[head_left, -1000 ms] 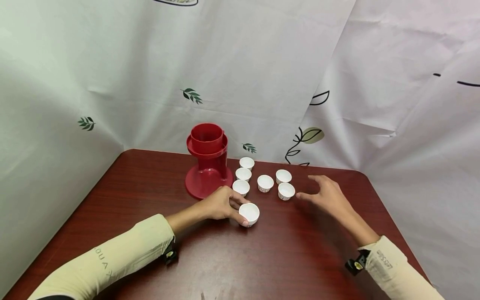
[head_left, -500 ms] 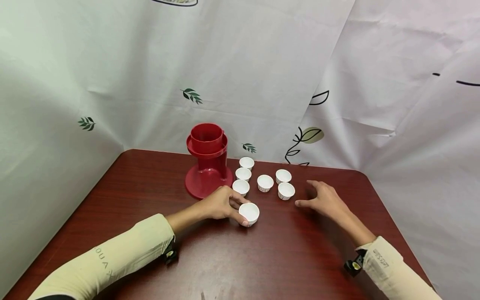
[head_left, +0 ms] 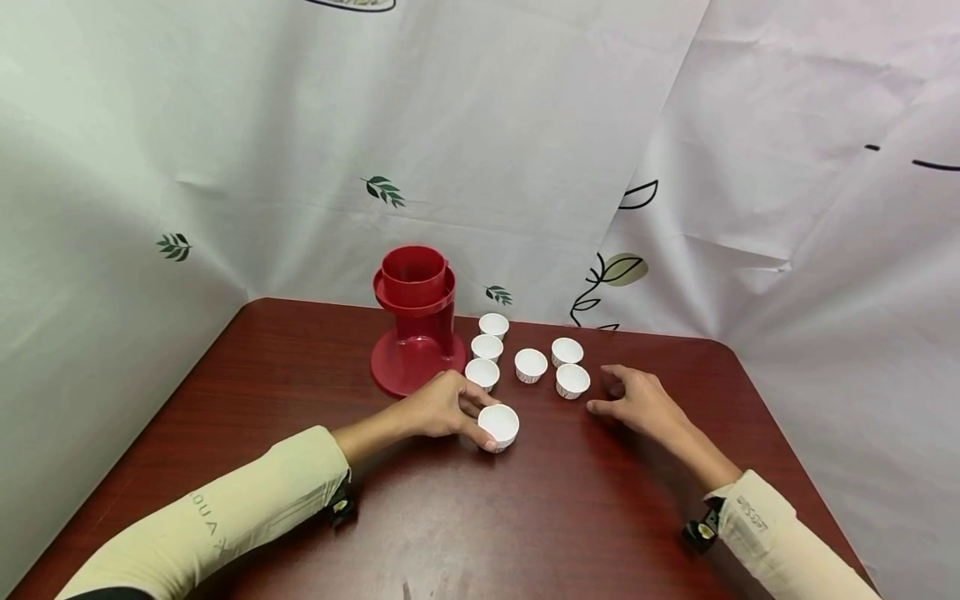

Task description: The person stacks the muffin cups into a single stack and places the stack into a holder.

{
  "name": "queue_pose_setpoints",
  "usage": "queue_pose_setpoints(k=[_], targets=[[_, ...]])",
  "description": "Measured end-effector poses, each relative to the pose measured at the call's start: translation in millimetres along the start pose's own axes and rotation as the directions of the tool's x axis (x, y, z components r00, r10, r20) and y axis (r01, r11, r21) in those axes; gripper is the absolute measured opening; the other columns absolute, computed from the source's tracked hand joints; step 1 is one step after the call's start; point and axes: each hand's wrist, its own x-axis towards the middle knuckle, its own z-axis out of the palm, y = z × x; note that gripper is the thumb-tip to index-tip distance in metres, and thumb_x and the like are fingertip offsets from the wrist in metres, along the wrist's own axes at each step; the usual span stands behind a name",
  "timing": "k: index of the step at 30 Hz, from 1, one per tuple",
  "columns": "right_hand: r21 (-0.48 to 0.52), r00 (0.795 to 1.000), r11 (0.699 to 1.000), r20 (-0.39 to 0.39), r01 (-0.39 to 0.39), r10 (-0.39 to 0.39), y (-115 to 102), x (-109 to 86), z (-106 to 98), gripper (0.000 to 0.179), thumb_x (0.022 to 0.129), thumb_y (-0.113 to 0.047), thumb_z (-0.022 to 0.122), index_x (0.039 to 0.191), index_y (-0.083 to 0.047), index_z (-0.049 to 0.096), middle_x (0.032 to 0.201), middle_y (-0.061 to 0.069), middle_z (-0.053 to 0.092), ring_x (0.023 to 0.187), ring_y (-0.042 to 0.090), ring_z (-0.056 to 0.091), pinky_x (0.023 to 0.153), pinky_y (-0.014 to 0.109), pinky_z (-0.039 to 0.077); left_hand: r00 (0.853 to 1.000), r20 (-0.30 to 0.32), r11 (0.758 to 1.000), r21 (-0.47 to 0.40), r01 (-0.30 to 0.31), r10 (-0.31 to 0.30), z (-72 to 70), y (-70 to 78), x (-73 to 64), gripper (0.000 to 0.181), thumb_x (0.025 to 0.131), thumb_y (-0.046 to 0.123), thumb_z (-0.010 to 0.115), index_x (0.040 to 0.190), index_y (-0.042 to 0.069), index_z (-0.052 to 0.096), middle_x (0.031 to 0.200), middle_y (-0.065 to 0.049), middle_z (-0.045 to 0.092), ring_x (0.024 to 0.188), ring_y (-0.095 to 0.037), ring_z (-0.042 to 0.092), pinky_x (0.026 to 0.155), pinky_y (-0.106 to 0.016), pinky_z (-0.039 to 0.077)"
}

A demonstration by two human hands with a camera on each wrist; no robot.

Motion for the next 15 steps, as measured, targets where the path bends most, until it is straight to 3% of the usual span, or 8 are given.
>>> queue_pose_setpoints(k=[8, 15], targets=[[0.022, 1.0, 0.999, -0.015, 0.025, -0.025, -4.2, 2.3, 3.4, 0.066, 0.096, -0.029, 0.09, 0.148, 0.005, 0.068, 0.115, 0.018, 0.086, 0.104, 0.027, 0.083, 0.091, 0.046, 0.066, 1.0, -0.004, 1.0, 0.011, -0.002, 0.002, -0.1, 0.7, 0.3, 0.047, 0.079, 0.01, 0.104, 0.122, 0.003, 0.086, 0.109, -0.006, 0.089, 0.103, -0.016, 0.086, 0.091, -0.02, 0.065], [0.032, 1.0, 0.999, -0.009, 0.028, -0.028, -8.8, 3.8, 6.7, 0.066, 0.095, -0.029, 0.091, 0.147, 0.004, 0.069, 0.114, 0.016, 0.086, 0.102, 0.025, 0.083, 0.091, 0.048, 0.067, 1.0, -0.007, 1.0, 0.01, 0.009, -0.009, -0.2, 2.4, -0.7, 0.047, 0.079, 0.01, 0.104, 0.121, 0.003, 0.087, 0.109, -0.006, 0.089, 0.103, -0.017, 0.086, 0.09, -0.021, 0.066]])
